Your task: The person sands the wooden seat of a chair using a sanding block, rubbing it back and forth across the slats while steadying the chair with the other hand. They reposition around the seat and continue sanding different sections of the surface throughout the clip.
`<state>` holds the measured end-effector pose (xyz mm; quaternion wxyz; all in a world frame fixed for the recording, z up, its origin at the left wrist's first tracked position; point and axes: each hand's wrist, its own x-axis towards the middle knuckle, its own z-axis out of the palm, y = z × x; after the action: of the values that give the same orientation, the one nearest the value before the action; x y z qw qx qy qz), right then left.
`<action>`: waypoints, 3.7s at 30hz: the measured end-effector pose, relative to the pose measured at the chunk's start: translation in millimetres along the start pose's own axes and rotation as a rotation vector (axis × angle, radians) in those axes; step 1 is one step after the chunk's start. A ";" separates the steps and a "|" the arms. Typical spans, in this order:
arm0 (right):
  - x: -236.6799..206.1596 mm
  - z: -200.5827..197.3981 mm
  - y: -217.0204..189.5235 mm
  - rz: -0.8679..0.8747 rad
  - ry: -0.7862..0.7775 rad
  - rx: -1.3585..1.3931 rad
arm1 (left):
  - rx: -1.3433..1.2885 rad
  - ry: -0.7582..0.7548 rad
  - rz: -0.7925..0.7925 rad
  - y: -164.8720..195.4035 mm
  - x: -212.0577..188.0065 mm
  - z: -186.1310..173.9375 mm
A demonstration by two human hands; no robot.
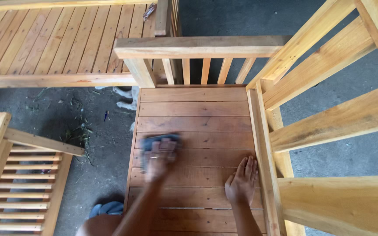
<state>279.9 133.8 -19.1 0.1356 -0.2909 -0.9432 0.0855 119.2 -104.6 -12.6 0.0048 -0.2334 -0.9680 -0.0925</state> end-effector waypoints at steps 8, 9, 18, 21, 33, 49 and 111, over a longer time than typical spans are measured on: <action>16.0 -13.9 -17.5 -0.042 0.033 -0.030 | 0.015 -0.385 -0.067 67.7 -48.3 -4.1; 19.1 -13.7 -17.5 -0.053 0.059 -0.021 | -0.062 -0.352 0.014 105.3 -48.2 2.0; 22.0 -20.9 -33.3 -0.012 0.039 -0.102 | 0.006 -0.365 -0.154 13.6 -78.7 -28.2; 9.7 -27.0 -54.3 0.116 -0.134 -0.145 | -0.078 -0.267 -0.414 -34.7 -101.8 -36.9; -10.9 -15.4 -52.2 0.132 -0.066 -0.077 | -0.272 -0.426 -0.014 106.9 -96.3 -21.2; -105.0 -24.4 -58.4 -0.003 0.093 -0.033 | -0.195 -0.388 0.041 54.2 -45.8 -5.4; -32.9 -47.4 -127.7 -0.425 0.122 0.388 | -0.795 -0.133 -0.130 61.8 -82.8 -74.5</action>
<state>253.4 14.6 49.8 0.2601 -0.0601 -0.9391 0.2162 218.4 -101.5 67.3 -0.1542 -0.1610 -0.8677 -0.4443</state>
